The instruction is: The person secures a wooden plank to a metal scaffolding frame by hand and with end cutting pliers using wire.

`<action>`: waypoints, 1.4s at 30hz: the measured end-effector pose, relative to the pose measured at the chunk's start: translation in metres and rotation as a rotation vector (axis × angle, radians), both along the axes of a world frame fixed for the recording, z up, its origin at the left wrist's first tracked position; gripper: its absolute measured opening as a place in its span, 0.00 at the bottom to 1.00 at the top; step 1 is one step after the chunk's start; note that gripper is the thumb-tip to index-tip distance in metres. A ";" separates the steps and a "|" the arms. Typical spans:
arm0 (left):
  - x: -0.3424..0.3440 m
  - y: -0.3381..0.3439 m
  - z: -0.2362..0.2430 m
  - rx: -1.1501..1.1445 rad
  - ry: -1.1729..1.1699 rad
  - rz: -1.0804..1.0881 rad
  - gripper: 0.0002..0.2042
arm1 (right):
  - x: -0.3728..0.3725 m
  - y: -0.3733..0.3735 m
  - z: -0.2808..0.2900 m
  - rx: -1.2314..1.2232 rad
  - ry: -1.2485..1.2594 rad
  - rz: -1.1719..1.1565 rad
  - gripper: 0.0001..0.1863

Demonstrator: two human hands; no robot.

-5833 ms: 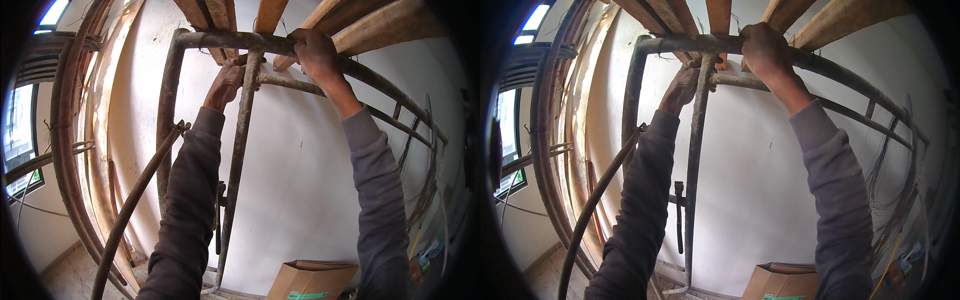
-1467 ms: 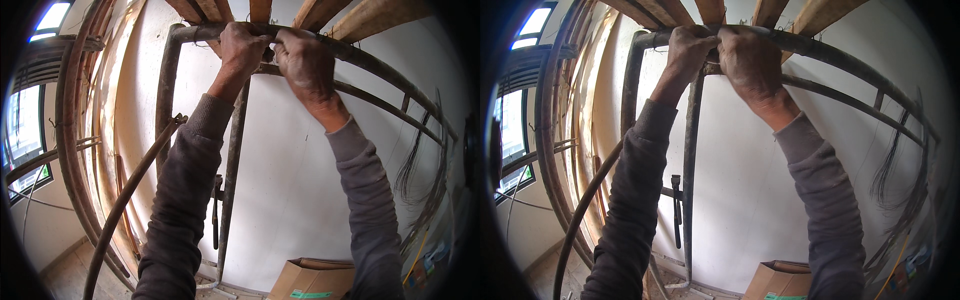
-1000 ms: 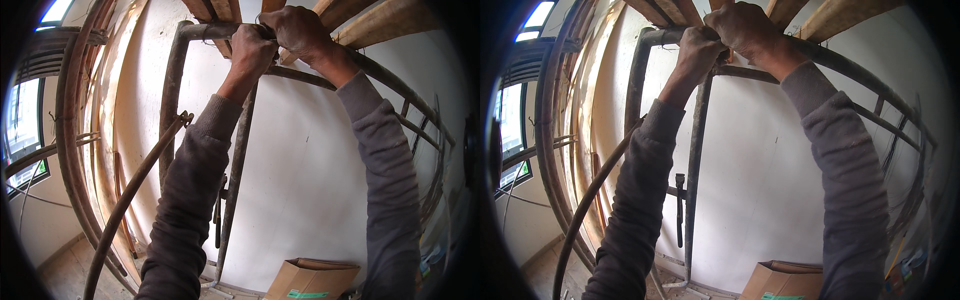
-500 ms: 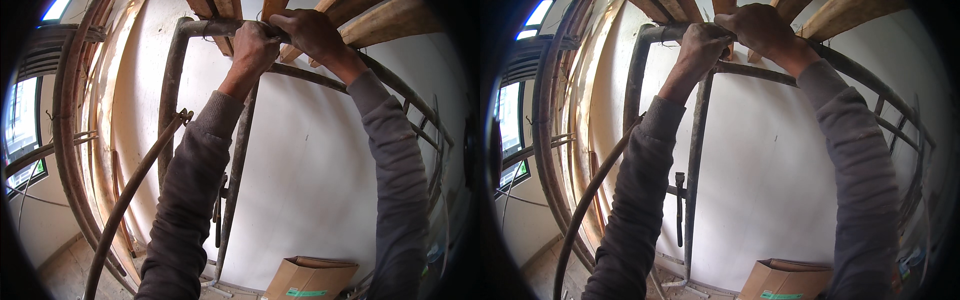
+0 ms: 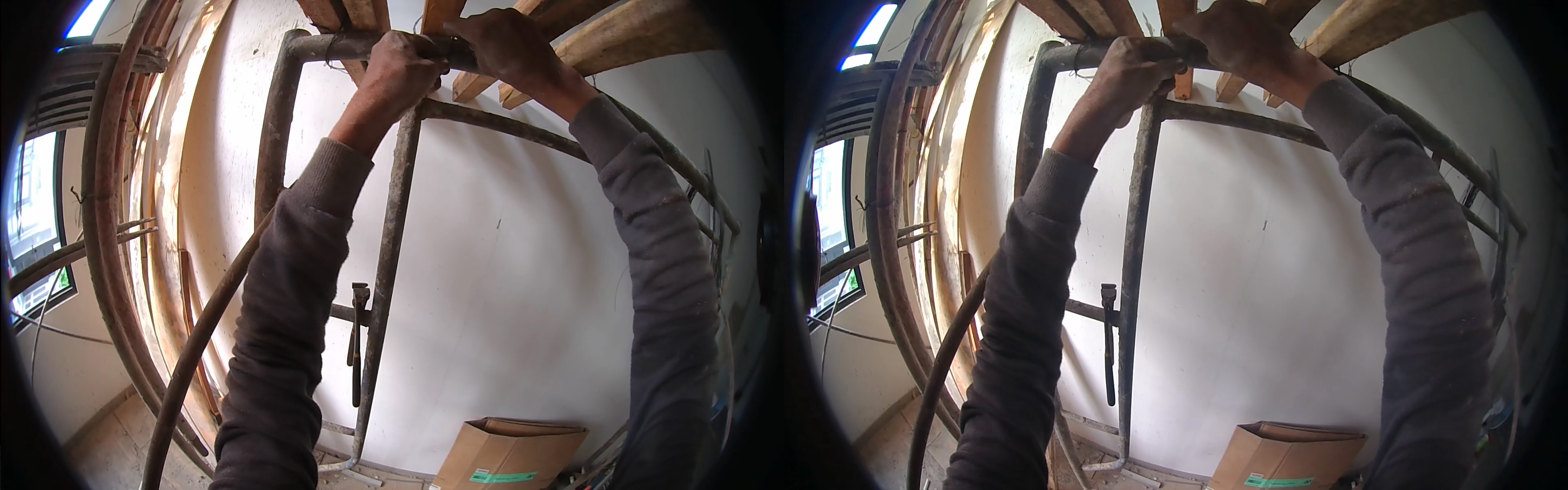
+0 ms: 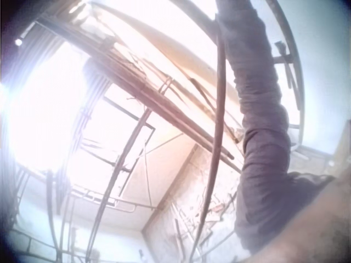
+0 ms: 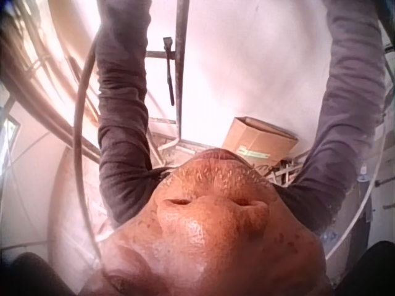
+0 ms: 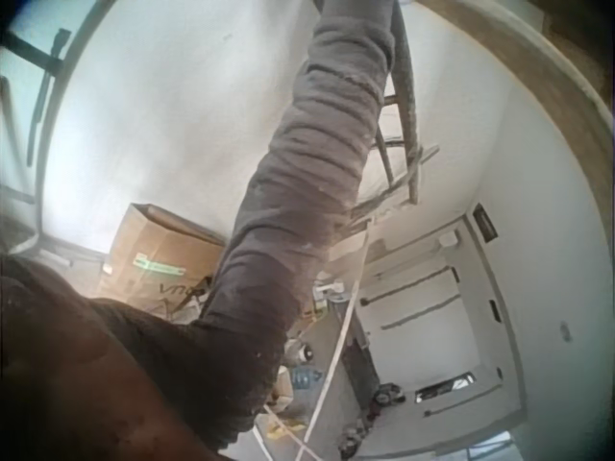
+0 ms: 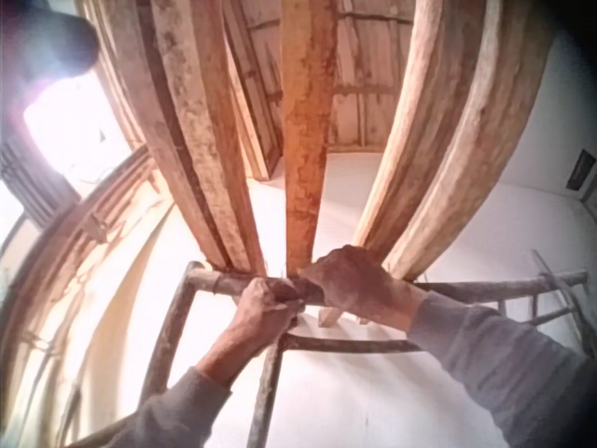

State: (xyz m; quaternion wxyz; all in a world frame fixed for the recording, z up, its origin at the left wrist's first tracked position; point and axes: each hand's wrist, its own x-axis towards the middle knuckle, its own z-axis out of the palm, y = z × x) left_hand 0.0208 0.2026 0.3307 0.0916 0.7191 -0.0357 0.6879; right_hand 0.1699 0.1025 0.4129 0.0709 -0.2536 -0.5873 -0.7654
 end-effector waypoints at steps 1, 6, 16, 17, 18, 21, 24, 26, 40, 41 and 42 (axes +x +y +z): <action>-0.002 0.001 0.001 0.007 0.016 0.001 0.07 | 0.001 -0.001 -0.003 -0.005 0.060 -0.031 0.15; -0.010 0.007 0.007 0.033 0.078 0.055 0.06 | 0.004 0.003 -0.031 0.017 0.190 0.124 0.12; -0.032 -0.010 0.023 0.178 0.315 0.220 0.09 | -0.007 0.034 -0.087 0.019 0.462 0.604 0.07; -0.032 -0.008 0.025 0.017 0.299 0.083 0.09 | -0.009 0.035 -0.088 0.023 0.483 0.629 0.06; -0.028 -0.005 0.027 -0.139 0.280 -0.054 0.09 | -0.010 0.036 -0.089 0.033 0.494 0.660 0.05; -0.029 0.009 0.029 0.221 0.266 -0.020 0.10 | -0.011 0.040 -0.091 -0.002 0.572 0.692 0.07; -0.033 0.012 0.034 0.278 0.326 -0.069 0.13 | -0.013 0.045 -0.096 -0.128 0.692 0.770 0.10; -0.037 0.005 0.033 0.315 0.360 0.103 0.15 | -0.014 0.045 -0.102 -0.164 0.743 0.832 0.11; -0.039 -0.040 0.028 0.125 0.436 0.326 0.16 | -0.047 0.040 -0.128 -2.044 1.102 1.834 0.07; -0.046 -0.047 0.032 0.235 0.462 0.468 0.18 | -0.051 0.041 -0.127 -2.033 1.050 1.834 0.08; -0.042 -0.052 0.032 0.109 0.391 0.533 0.12 | -0.055 0.041 -0.126 -1.969 1.094 1.833 0.09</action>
